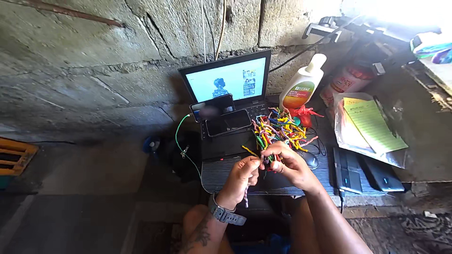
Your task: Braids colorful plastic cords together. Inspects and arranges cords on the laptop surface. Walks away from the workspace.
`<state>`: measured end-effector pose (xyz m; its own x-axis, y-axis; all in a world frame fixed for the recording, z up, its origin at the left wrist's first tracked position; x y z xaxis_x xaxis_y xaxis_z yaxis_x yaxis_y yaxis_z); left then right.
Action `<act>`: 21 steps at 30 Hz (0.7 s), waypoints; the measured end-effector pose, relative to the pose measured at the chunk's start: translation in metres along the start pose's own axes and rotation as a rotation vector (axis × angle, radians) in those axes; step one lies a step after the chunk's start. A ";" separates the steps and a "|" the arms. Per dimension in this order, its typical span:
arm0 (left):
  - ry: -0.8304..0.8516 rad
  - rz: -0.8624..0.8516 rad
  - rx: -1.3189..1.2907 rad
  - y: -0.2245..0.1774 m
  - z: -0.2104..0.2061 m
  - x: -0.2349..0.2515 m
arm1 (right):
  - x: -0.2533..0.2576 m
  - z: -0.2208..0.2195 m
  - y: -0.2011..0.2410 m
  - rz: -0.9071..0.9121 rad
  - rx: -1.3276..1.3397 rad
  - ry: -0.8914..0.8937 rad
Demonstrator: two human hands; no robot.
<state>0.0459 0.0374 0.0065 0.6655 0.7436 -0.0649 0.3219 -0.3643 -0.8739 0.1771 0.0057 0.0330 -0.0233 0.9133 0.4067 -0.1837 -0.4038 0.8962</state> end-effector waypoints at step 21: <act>0.004 -0.155 0.469 -0.018 0.023 -0.009 | -0.004 -0.027 -0.004 -0.055 -0.158 0.106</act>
Point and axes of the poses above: each hand's wrist, its own x-axis towards the middle knuckle, its own z-axis out of the back of the hand, y = z × x, the point moved 8 cm from there along x, towards the middle knuckle, and after that the axes turned 6 degrees about -z, right-handed, at the moved point
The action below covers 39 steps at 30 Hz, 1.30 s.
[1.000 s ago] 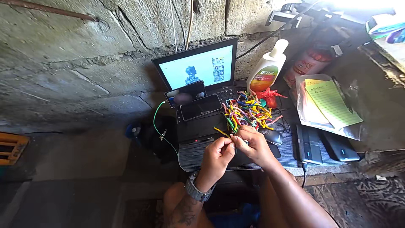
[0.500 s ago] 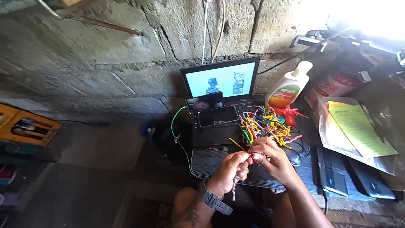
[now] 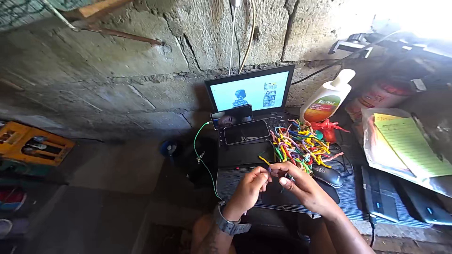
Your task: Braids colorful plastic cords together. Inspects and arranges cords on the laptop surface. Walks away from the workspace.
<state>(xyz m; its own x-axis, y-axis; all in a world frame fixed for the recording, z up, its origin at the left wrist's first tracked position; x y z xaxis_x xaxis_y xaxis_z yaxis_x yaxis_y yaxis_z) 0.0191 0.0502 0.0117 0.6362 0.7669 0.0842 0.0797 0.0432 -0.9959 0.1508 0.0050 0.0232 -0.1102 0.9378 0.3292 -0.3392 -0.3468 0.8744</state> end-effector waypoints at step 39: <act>0.119 0.023 -0.072 0.003 -0.009 -0.012 | 0.001 -0.007 0.009 0.051 -0.322 -0.059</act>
Point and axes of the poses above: each hand's wrist, its own x-axis towards the middle knuckle, its own z-axis out of the back of the hand, y = z × x, the point moved 8 cm from there along x, towards the middle knuckle, and after that the axes turned 6 degrees about -z, right-handed, at the moved point
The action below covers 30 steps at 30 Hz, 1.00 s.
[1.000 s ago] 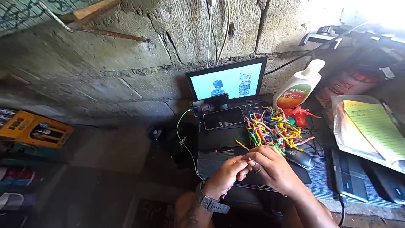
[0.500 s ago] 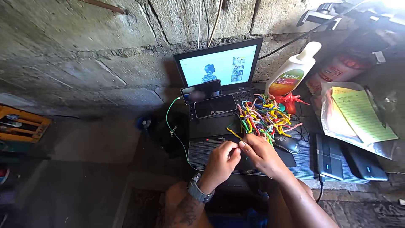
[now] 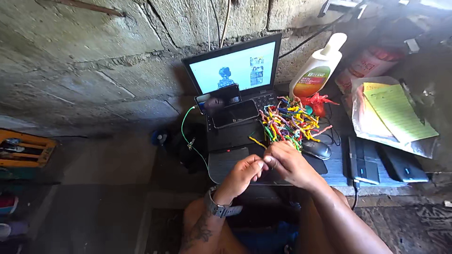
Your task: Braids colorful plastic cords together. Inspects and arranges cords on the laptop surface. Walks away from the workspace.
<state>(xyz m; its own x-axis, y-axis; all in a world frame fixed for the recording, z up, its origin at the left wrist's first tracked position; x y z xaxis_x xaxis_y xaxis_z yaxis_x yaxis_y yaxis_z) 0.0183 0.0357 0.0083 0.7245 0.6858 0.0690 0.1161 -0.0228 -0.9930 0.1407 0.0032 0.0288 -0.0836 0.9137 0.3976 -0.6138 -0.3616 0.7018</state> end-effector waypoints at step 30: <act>0.125 0.290 1.083 0.047 0.036 0.036 | 0.074 0.115 -0.087 -0.812 -0.185 -0.116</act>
Point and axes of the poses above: each hand's wrist, its own x-axis towards the middle knuckle, its own z-axis out of the back of the hand, y = z × x, the point moved 8 cm from there along x, towards the middle knuckle, and after that the axes turned 6 degrees about -z, right-handed, at the moved point
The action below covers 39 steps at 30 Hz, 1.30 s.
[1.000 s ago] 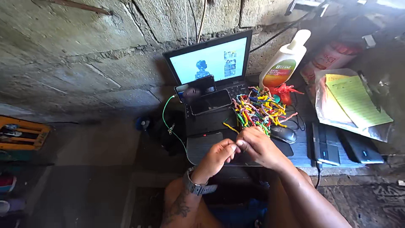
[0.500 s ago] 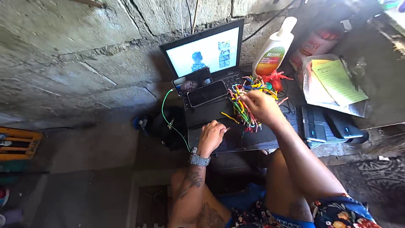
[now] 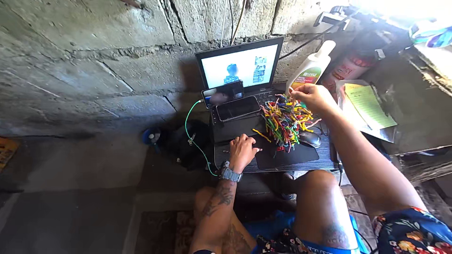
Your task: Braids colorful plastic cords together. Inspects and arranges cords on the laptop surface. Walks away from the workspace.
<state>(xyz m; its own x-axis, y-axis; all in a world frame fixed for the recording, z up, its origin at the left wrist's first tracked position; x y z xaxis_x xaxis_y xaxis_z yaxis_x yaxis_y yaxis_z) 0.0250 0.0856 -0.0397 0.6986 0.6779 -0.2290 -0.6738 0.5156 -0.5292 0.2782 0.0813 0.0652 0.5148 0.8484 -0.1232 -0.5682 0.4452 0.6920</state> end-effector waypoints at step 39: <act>-0.362 -0.324 -1.171 -0.019 0.038 -0.001 | -0.095 -0.075 0.030 0.141 0.327 0.269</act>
<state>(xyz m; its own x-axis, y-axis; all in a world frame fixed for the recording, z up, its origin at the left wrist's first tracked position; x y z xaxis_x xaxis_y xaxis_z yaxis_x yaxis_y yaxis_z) 0.0280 0.0950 0.0011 0.5607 0.8073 0.1840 0.2604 0.0391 -0.9647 0.1641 0.0355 0.0447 0.2369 0.9579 -0.1625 -0.3657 0.2428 0.8985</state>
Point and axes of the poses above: each hand's wrist, its own x-axis towards the middle knuckle, its own z-axis out of the back of the hand, y = z × x, the point moved 8 cm from there along x, towards the middle knuckle, and after that the axes turned 6 degrees about -z, right-handed, at the moved point
